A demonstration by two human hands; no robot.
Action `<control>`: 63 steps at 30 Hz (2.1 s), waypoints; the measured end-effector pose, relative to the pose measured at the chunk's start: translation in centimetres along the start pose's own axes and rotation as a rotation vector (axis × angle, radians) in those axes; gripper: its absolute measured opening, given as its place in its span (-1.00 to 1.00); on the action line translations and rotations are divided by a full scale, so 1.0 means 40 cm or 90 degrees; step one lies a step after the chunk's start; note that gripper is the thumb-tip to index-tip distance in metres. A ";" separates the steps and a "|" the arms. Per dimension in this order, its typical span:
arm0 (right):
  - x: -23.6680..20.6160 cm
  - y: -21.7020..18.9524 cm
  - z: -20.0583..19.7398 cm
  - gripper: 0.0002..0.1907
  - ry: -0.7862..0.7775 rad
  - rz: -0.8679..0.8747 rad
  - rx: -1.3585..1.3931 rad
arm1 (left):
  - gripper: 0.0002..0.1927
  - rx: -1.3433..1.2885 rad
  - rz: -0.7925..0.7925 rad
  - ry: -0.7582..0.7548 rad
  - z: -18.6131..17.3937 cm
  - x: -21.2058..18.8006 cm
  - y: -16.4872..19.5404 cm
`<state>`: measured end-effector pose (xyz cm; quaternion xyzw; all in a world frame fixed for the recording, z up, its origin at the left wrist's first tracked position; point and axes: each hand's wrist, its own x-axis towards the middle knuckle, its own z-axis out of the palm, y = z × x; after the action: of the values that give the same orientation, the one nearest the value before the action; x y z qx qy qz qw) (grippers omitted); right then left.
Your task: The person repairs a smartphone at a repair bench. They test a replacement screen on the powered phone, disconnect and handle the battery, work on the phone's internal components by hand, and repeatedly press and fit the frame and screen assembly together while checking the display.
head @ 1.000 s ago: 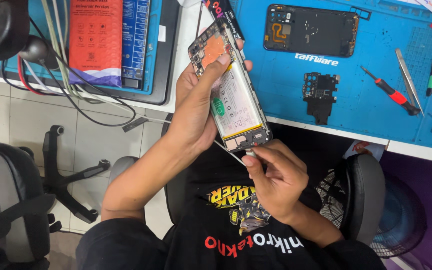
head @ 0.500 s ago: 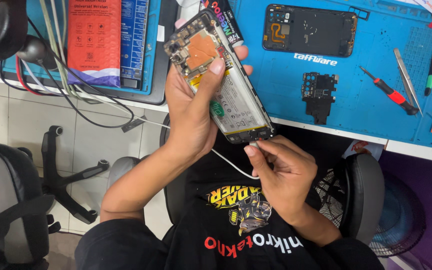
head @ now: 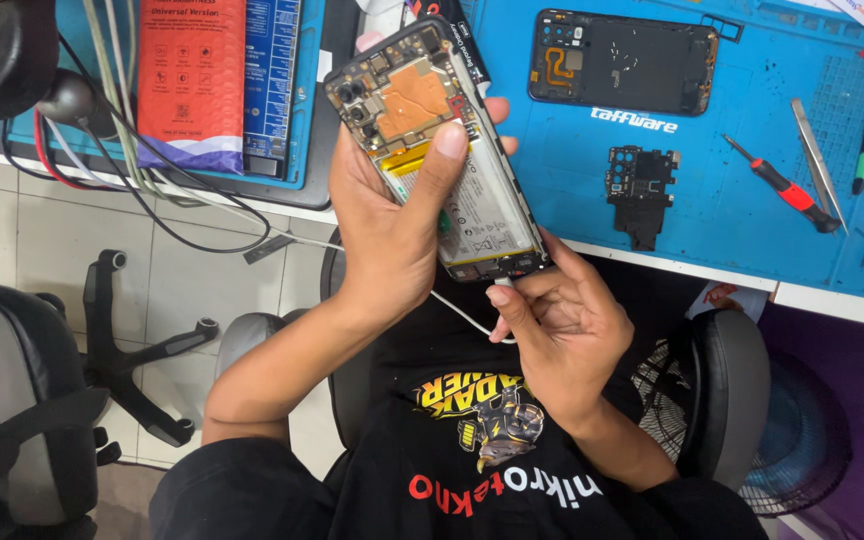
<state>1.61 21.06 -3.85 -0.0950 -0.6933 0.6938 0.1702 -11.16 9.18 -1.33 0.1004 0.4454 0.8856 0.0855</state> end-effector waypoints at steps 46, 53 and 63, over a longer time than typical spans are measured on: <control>0.083 0.055 -0.055 -0.73 -0.098 0.075 0.107 | -0.67 0.115 -0.068 -0.079 0.021 -0.010 0.014; 0.081 0.076 -0.096 -0.69 -0.224 0.217 0.347 | -0.37 -0.065 -0.102 -0.339 -0.067 0.073 0.030; 0.078 0.066 -0.066 -0.62 -0.397 0.341 0.588 | -0.67 -0.195 -0.223 -0.348 -0.088 0.069 -0.046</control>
<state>-0.58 24.70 -6.22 0.0253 -0.2905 0.9360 -0.1969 -14.61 8.20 -4.60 0.2418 0.2785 0.8545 0.3657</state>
